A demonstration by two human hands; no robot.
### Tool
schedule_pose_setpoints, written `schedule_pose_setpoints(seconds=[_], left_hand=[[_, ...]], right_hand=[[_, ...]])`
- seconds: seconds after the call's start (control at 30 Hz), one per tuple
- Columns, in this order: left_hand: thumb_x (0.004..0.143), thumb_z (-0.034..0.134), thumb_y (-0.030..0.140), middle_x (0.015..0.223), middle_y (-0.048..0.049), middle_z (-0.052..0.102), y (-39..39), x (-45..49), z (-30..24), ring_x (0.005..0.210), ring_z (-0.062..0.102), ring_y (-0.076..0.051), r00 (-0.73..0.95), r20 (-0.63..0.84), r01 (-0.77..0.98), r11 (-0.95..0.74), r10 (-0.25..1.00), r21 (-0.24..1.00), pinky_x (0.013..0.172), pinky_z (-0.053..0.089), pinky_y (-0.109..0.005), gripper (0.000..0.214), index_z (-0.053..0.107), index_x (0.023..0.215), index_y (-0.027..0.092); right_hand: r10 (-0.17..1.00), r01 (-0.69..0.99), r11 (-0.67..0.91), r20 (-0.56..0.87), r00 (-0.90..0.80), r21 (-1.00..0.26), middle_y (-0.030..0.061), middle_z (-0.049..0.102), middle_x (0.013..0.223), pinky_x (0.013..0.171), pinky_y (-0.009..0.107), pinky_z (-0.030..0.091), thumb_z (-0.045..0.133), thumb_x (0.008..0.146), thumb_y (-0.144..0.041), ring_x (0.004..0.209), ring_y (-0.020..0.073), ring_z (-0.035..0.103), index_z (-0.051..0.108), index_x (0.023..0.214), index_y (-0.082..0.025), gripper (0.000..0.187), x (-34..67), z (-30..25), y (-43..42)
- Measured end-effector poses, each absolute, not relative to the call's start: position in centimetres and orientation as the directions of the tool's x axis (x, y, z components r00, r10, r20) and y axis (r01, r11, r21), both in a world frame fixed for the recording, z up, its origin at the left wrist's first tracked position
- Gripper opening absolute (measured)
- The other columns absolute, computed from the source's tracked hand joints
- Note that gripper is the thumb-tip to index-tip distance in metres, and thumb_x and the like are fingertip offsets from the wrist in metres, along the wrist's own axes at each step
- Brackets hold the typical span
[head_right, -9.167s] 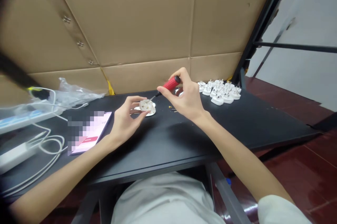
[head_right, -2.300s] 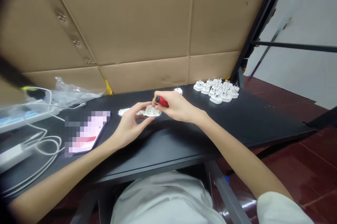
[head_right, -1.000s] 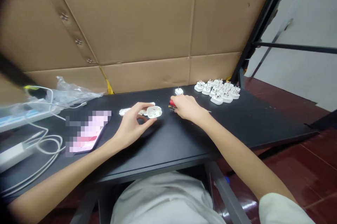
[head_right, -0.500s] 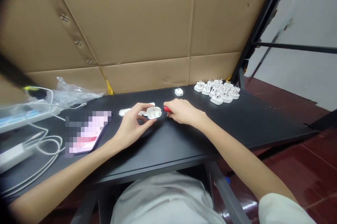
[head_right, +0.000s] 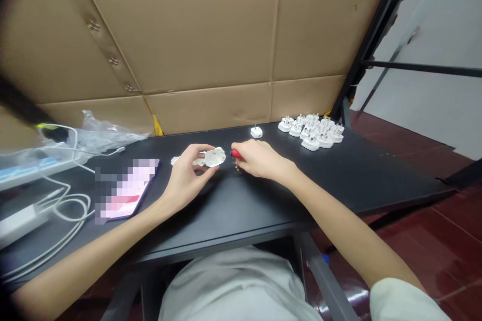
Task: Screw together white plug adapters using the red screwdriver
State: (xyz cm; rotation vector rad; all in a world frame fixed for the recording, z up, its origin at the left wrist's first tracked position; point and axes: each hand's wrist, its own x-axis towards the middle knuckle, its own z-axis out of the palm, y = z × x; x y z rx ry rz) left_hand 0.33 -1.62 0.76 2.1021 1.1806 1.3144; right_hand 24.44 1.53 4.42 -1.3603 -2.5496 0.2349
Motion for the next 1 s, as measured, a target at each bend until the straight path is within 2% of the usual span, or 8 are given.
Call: schedule_pose_setpoints(seconds=[0.17, 0.3, 0.4, 0.57, 0.73, 1.0], left_hand=[[0.093, 0.079, 0.032, 0.128, -0.0109, 0.073, -1.7, 0.3, 0.9, 0.108, 0.076, -0.026, 0.18, 0.5, 0.437, -0.524, 0.847, 0.731, 0.075, 0.067, -0.034, 0.03, 0.067, 0.119, 0.024], [0.092, 0.081, 0.034, 0.125, -0.0084, 0.077, -1.8, 0.3, 1.1, 0.108, 0.077, -0.025, 0.181, 0.477, 0.414, -0.507, 0.86, 0.756, 0.072, 0.065, -0.03, 0.034, 0.064, 0.12, 0.026], [0.091, 0.082, 0.034, 0.123, -0.0074, 0.078, -1.9, 0.3, 1.2, 0.108, 0.077, -0.025, 0.173, 0.481, 0.412, -0.507, 0.859, 0.757, 0.072, 0.065, -0.03, 0.034, 0.064, 0.119, 0.027], [0.089, 0.085, 0.036, 0.121, -0.0079, 0.079, -2.0, 0.5, 1.2, 0.102, 0.08, -0.025, 0.125, 0.491, 0.393, -0.498, 0.862, 0.773, 0.071, 0.065, -0.031, 0.037, 0.061, 0.116, 0.026], [0.087, 0.087, 0.036, 0.118, -0.0072, 0.079, -2.3, 0.8, 1.4, 0.102, 0.08, -0.025, 0.106, 0.503, 0.376, -0.503, 0.858, 0.778, 0.07, 0.068, -0.031, 0.038, 0.062, 0.113, 0.025], [0.084, 0.09, 0.036, 0.11, -0.0056, 0.079, -2.3, 1.0, 1.3, 0.1, 0.08, -0.025, 0.091, 0.514, 0.374, -0.507, 0.853, 0.776, 0.077, 0.072, -0.037, 0.039, 0.064, 0.111, 0.025]], right_hand=[[0.854, 0.768, 0.515, 0.307, -0.421, -0.38, -0.0015, 0.068, 0.081, 0.07, 0.028, 0.036, 0.062, 0.102, -0.028, 0.071, 0.0165, 0.055, 0.047, 0.085, -0.025, 0.023, 23.9, 4.9, 1.1], [0.86, 0.639, 0.508, 0.384, -0.337, -0.577, -0.0019, 0.076, 0.085, 0.074, 0.028, 0.042, 0.065, 0.096, -0.027, 0.075, 0.0162, 0.062, 0.055, 0.082, -0.025, 0.017, 23.4, 5.0, 0.8], [0.851, 0.518, 0.525, 0.411, -0.326, -0.676, -0.0019, 0.081, 0.088, 0.076, 0.029, 0.046, 0.069, 0.091, -0.029, 0.076, 0.0166, 0.066, 0.059, 0.08, -0.024, 0.015, 23.1, 4.9, 0.5], [0.882, 0.419, 0.461, 0.349, -0.318, -0.782, -0.0007, 0.084, 0.09, 0.072, 0.03, 0.048, 0.078, 0.086, -0.037, 0.072, 0.0161, 0.066, 0.051, 0.077, -0.024, 0.031, 22.4, 4.8, 0.1], [0.899, 0.388, 0.412, 0.3, -0.318, -0.824, -0.001, 0.083, 0.086, 0.069, 0.03, 0.047, 0.081, 0.084, -0.043, 0.071, 0.0167, 0.066, 0.047, 0.079, -0.025, 0.039, 22.1, 4.5, 0.2], [0.889, 0.45, 0.455, 0.366, -0.275, -0.768, 0.0014, 0.078, 0.081, 0.067, 0.031, 0.046, 0.08, 0.087, -0.05, 0.074, 0.0194, 0.065, 0.046, 0.078, -0.026, 0.043, 21.7, 4.0, 0.1]])
